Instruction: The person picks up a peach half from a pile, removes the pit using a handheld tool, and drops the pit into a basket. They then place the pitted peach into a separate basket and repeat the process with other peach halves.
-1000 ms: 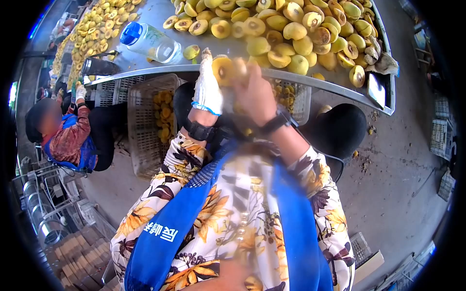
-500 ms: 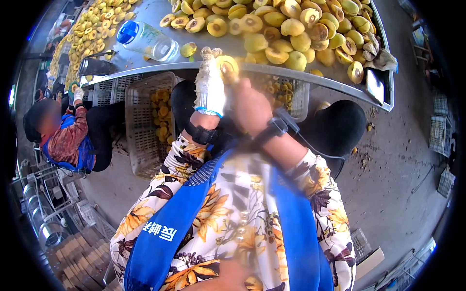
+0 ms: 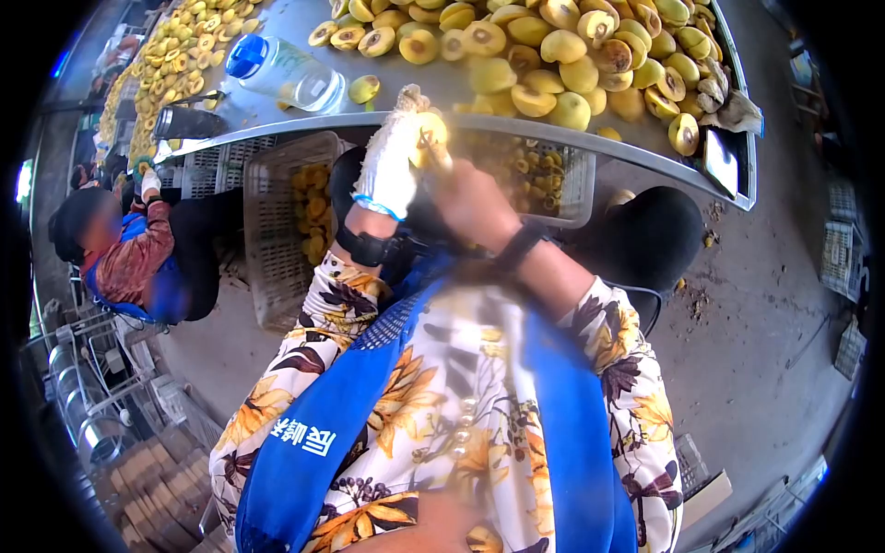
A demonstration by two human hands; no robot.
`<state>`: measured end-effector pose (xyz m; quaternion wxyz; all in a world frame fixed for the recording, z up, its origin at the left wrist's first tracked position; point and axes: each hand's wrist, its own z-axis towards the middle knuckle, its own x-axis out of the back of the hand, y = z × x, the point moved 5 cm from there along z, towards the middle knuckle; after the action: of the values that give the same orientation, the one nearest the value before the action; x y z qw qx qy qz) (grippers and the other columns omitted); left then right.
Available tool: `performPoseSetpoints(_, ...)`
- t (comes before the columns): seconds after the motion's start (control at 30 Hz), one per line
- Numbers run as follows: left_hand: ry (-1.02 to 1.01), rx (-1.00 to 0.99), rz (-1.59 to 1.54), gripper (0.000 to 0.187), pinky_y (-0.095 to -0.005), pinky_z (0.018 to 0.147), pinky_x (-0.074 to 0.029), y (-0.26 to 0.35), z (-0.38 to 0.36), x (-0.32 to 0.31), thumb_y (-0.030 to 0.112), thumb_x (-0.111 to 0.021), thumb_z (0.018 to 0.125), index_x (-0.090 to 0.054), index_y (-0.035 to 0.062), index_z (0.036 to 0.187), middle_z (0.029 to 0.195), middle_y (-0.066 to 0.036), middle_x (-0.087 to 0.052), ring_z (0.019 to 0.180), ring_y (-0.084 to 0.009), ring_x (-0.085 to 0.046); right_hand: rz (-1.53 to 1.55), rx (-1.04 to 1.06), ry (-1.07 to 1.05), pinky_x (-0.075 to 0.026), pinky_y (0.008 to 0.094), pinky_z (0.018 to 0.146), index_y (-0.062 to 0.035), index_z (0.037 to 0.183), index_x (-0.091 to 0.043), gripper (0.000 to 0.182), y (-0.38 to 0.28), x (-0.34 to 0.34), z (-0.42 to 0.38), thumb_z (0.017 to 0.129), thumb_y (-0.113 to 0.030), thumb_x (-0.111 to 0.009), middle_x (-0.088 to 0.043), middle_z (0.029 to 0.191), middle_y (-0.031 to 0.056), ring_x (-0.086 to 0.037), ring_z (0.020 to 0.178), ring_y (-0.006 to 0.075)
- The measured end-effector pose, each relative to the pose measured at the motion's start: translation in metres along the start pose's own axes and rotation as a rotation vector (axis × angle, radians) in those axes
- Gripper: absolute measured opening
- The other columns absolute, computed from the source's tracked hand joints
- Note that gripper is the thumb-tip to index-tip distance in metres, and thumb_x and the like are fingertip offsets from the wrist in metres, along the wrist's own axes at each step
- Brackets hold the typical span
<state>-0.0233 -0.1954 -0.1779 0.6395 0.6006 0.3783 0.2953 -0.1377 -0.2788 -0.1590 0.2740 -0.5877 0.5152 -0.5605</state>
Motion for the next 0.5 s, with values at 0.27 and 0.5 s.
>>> performPoseSetpoints(0.27, 0.323, 0.337, -0.049, 0.031, -0.0227, 0.053, -0.042, 0.012, -0.022, -0.018, 0.035, -0.053, 0.090, -0.057, 0.0056, 0.080, 0.071, -0.001, -0.056, 0.062, -0.0083, -0.052, -0.043, -0.059, -0.024, -0.045, 0.0452, 0.068, 0.0058, 0.086, -0.047, 0.024, 0.006, -0.009, -0.007, 0.078, -0.016, -0.054, -0.057, 0.076, 0.0300, -0.057, 0.078, 0.0449)
performPoseSetpoints(0.5, 0.181, -0.059, 0.036, 0.017, -0.0283, 0.058, -0.046, -0.035, -0.006, -0.004, 0.021, -0.055, 0.082, -0.058, 0.0043, 0.087, 0.074, -0.008, -0.058, 0.065, -0.0190, -0.055, -0.111, -0.083, 0.000, -0.046, 0.0458, 0.072, 0.0078, 0.089, -0.046, 0.025, -0.021, -0.005, -0.012, 0.079, -0.015, -0.051, -0.057, 0.080, 0.0337, -0.056, 0.081, 0.0466)
